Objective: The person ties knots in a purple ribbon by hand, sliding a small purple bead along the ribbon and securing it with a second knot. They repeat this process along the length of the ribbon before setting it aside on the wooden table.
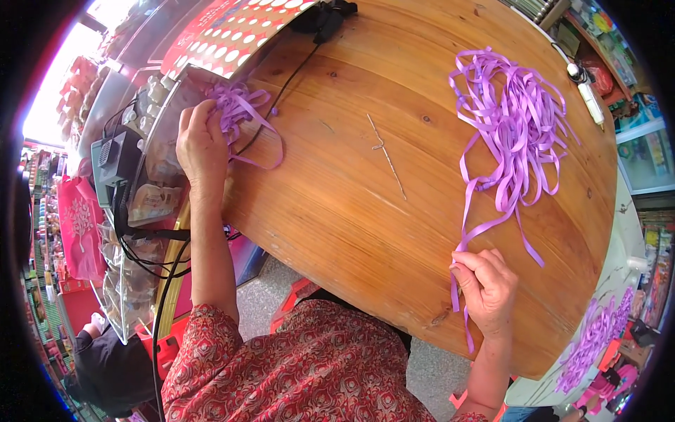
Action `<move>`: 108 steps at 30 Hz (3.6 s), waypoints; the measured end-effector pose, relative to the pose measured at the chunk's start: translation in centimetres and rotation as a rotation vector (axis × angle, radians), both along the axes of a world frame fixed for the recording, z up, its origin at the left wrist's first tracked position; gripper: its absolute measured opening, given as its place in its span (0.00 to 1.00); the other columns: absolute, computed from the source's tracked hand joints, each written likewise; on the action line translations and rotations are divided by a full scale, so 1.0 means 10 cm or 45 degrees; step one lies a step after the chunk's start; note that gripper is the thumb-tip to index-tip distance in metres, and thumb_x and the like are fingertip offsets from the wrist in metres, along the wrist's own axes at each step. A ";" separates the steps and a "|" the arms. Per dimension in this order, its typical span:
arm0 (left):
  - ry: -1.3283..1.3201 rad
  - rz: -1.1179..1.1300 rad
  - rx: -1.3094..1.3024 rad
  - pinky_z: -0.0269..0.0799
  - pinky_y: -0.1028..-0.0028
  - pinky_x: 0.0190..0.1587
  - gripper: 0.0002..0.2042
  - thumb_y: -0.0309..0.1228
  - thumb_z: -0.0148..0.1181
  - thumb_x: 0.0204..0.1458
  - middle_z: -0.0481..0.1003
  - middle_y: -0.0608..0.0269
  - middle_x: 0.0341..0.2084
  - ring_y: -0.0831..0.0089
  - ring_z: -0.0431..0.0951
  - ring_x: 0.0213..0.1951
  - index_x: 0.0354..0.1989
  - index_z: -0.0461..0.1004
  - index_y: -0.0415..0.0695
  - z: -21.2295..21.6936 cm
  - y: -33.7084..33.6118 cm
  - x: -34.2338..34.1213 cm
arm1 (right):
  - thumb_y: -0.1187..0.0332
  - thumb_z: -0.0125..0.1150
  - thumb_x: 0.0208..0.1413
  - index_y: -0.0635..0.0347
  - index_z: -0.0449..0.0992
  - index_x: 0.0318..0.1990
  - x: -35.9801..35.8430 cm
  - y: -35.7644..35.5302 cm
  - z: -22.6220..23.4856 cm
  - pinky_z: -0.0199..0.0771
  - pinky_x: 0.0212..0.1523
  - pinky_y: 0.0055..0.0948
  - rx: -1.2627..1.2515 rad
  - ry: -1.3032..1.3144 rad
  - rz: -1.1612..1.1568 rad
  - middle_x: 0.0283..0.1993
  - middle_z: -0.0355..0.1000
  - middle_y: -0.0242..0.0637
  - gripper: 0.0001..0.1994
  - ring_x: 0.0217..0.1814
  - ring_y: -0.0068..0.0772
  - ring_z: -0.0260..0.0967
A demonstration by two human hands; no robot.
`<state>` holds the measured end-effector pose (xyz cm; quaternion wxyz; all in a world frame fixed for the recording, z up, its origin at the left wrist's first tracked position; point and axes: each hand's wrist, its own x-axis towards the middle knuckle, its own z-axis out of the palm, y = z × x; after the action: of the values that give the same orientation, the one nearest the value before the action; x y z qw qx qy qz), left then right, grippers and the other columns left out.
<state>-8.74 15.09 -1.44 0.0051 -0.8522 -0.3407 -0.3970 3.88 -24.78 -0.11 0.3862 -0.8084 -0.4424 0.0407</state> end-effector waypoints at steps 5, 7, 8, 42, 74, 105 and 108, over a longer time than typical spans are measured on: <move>0.027 -0.185 0.079 0.67 0.61 0.46 0.16 0.28 0.60 0.48 0.71 0.50 0.40 0.52 0.71 0.43 0.46 0.72 0.40 0.02 -0.01 0.03 | 0.85 0.60 0.45 0.67 0.77 0.34 0.04 -0.01 0.05 0.62 0.25 0.24 0.053 -0.040 -0.045 0.22 0.69 0.36 0.08 0.23 0.28 0.65; 0.093 -0.188 0.175 0.65 0.60 0.49 0.17 0.28 0.59 0.48 0.71 0.50 0.42 0.52 0.70 0.45 0.47 0.71 0.38 0.00 -0.05 0.06 | 0.85 0.59 0.44 0.67 0.77 0.35 0.08 -0.04 0.07 0.63 0.25 0.24 0.041 -0.065 -0.083 0.23 0.70 0.36 0.09 0.24 0.28 0.66; 0.098 -0.217 0.135 0.65 0.59 0.49 0.17 0.28 0.59 0.49 0.71 0.51 0.42 0.52 0.71 0.45 0.48 0.71 0.38 -0.03 -0.10 0.08 | 0.85 0.59 0.45 0.67 0.77 0.35 0.09 -0.06 0.07 0.64 0.25 0.22 0.096 -0.045 -0.111 0.24 0.70 0.36 0.09 0.24 0.26 0.67; -0.311 -1.688 -0.790 0.70 0.76 0.38 0.08 0.25 0.56 0.55 0.75 0.58 0.32 0.72 0.75 0.34 0.42 0.74 0.37 0.32 -2.20 1.12 | 0.75 0.60 0.52 0.62 0.74 0.35 0.30 -0.01 0.18 0.67 0.35 0.27 0.156 -0.011 -0.121 0.32 0.71 0.34 0.04 0.32 0.28 0.70; -0.122 -1.841 -0.672 0.70 0.64 0.45 0.19 0.18 0.56 0.45 0.67 0.46 0.45 0.50 0.71 0.45 0.49 0.67 0.37 0.30 -2.64 1.04 | 0.83 0.60 0.48 0.65 0.77 0.37 0.10 -0.77 0.42 0.66 0.33 0.20 0.259 0.024 -0.276 0.30 0.70 0.35 0.08 0.32 0.26 0.68; 0.151 -1.747 -1.969 0.64 0.80 0.32 0.05 0.27 0.60 0.54 0.71 0.72 0.24 0.84 0.67 0.28 0.34 0.78 0.39 0.14 -2.87 1.02 | 0.78 0.69 0.36 0.62 0.79 0.36 0.04 -0.79 0.29 0.63 0.30 0.29 0.109 -0.554 -0.329 0.29 0.69 0.33 0.14 0.30 0.32 0.65; 0.146 -1.738 -2.040 0.65 0.79 0.32 0.04 0.26 0.60 0.54 0.71 0.69 0.24 0.82 0.69 0.29 0.34 0.77 0.38 0.10 -2.87 1.03 | 0.79 0.68 0.39 0.63 0.79 0.34 0.03 -0.77 0.27 0.63 0.29 0.29 0.104 -0.509 -0.333 0.29 0.69 0.33 0.12 0.29 0.33 0.65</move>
<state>1.57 -13.57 -0.41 -0.7680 -0.6350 0.0495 0.0665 4.20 -32.52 2.57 0.3252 -0.8346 -0.4028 -0.1883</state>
